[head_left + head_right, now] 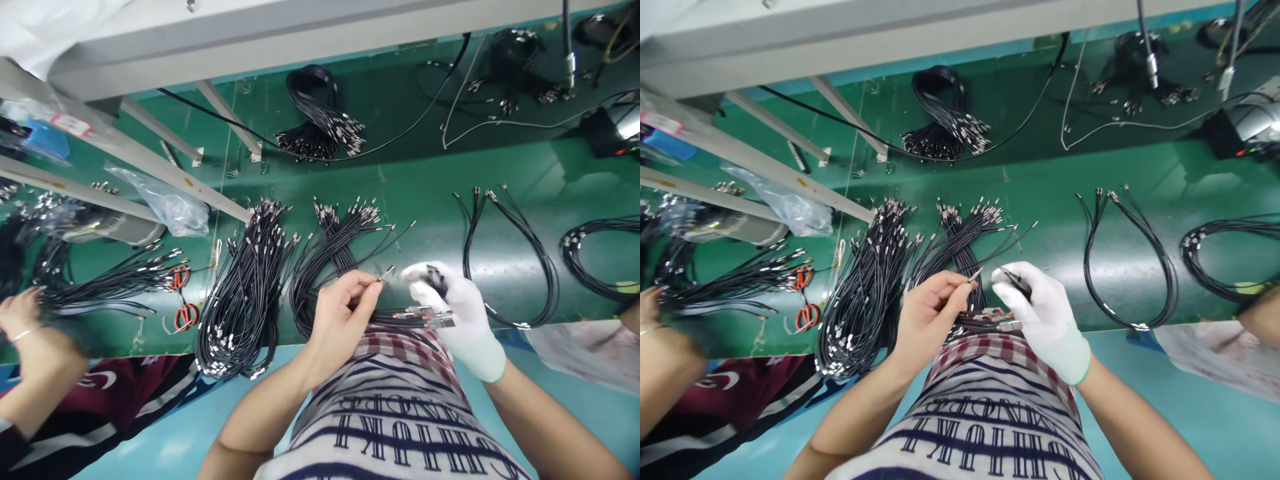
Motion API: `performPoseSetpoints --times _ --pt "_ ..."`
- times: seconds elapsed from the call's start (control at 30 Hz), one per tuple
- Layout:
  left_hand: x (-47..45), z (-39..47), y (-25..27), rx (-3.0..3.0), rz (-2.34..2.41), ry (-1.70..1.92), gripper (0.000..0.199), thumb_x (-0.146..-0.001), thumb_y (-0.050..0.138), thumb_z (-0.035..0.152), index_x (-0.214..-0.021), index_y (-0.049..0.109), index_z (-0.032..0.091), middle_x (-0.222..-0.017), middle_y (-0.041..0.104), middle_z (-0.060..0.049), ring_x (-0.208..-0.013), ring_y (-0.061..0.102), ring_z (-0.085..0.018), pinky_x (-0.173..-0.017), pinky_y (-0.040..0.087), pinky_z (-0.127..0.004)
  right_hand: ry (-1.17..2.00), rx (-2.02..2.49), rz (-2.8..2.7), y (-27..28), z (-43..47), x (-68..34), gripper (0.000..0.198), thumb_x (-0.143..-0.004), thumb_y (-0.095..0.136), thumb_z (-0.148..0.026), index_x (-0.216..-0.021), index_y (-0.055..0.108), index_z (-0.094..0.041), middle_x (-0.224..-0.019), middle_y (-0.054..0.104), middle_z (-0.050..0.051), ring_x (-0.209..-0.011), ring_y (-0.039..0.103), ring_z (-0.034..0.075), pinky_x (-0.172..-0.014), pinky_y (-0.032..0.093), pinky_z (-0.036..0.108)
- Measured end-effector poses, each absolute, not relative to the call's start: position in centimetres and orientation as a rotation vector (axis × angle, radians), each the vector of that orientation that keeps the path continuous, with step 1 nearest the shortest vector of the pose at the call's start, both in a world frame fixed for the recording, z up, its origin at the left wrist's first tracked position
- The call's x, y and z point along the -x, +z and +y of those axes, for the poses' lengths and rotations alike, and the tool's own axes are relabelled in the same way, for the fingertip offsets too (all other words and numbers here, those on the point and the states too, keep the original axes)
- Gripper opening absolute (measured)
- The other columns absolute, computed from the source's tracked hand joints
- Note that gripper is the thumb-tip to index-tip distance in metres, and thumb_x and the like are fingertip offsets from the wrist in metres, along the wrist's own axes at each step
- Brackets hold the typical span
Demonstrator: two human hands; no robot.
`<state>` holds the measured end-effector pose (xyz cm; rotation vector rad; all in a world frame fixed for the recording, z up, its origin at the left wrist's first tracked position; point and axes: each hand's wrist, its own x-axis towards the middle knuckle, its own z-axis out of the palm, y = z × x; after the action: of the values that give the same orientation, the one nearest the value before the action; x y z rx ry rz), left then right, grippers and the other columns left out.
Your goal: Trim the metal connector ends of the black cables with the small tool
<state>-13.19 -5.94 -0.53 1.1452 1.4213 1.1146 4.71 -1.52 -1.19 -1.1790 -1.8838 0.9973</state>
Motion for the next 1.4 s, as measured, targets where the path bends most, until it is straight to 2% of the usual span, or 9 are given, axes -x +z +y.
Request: performPoseSetpoints --times 0.13,0.23,0.4,0.7,0.9,1.4 --pt "13.0 -6.0 -0.5 -1.200 1.425 1.167 0.019 -0.092 0.057 0.032 -0.084 0.059 0.015 -0.057 0.045 0.006 -0.053 0.035 -0.005 -0.050 0.029 -0.017 1.236 1.093 -1.944 -1.3 -1.5 -4.6 0.021 -0.101 0.041 -0.037 -0.092 0.050 -0.021 -0.071 0.050 -0.004 -0.059 0.044 0.009 -0.058 0.036 0.023" --pt "13.1 -6.0 -0.5 -1.210 1.421 1.172 0.017 -0.092 0.058 0.031 -0.084 0.059 0.015 -0.057 0.046 0.006 -0.053 0.036 -0.005 -0.050 0.030 -0.016 1.188 1.125 -2.047 -1.3 -1.5 -4.6 0.026 -0.101 0.040 -0.036 -0.081 0.044 -0.020 -0.065 0.045 -0.004 -0.055 0.038 0.009 -0.055 0.030 0.024" --pt "13.1 -6.1 -0.5 -1.219 1.422 1.160 0.018 -0.092 0.058 0.030 -0.084 0.059 0.015 -0.058 0.047 0.006 -0.054 0.037 -0.004 -0.050 0.030 -0.016 1.031 1.108 -2.200 -0.5 -1.2 -4.4 0.033 -0.100 0.040 -0.037 -0.073 0.045 -0.020 -0.063 0.050 -0.001 -0.054 0.041 0.010 -0.055 0.029 0.026" --pt "13.1 -6.3 -0.4 -1.237 1.400 1.174 0.017 -0.092 0.057 0.029 -0.084 0.059 0.015 -0.059 0.049 0.006 -0.053 0.038 -0.004 -0.050 0.031 -0.015 1.388 1.038 -2.130 -1.3 -1.0 -5.0 0.034 -0.100 0.040 -0.043 -0.076 0.044 -0.019 -0.064 0.044 -0.004 -0.056 0.035 0.010 -0.055 0.026 0.027" --pt "13.0 -6.3 -0.5 -1.240 1.413 1.166 0.018 -0.092 0.058 0.031 -0.084 0.059 0.015 -0.057 0.048 0.006 -0.052 0.038 -0.004 -0.049 0.031 -0.016 1.383 1.104 -2.087 -1.3 -0.6 -4.7 0.044 -0.099 0.035 -0.054 -0.072 0.041 -0.019 -0.063 0.043 -0.002 -0.056 0.034 0.010 -0.054 0.025 0.027" --pt "12.9 -6.2 -0.3 -1.214 1.434 1.158 0.019 -0.091 0.059 0.033 -0.085 0.061 0.015 -0.060 0.054 0.003 -0.053 0.045 -0.006 -0.050 0.036 -0.016 1.544 1.030 -2.045 -1.2 -0.6 -4.7 0.043 -0.098 0.038 -0.052 -0.071 0.040 -0.018 -0.063 0.040 -0.003 -0.058 0.032 0.010 -0.054 0.029 0.025"
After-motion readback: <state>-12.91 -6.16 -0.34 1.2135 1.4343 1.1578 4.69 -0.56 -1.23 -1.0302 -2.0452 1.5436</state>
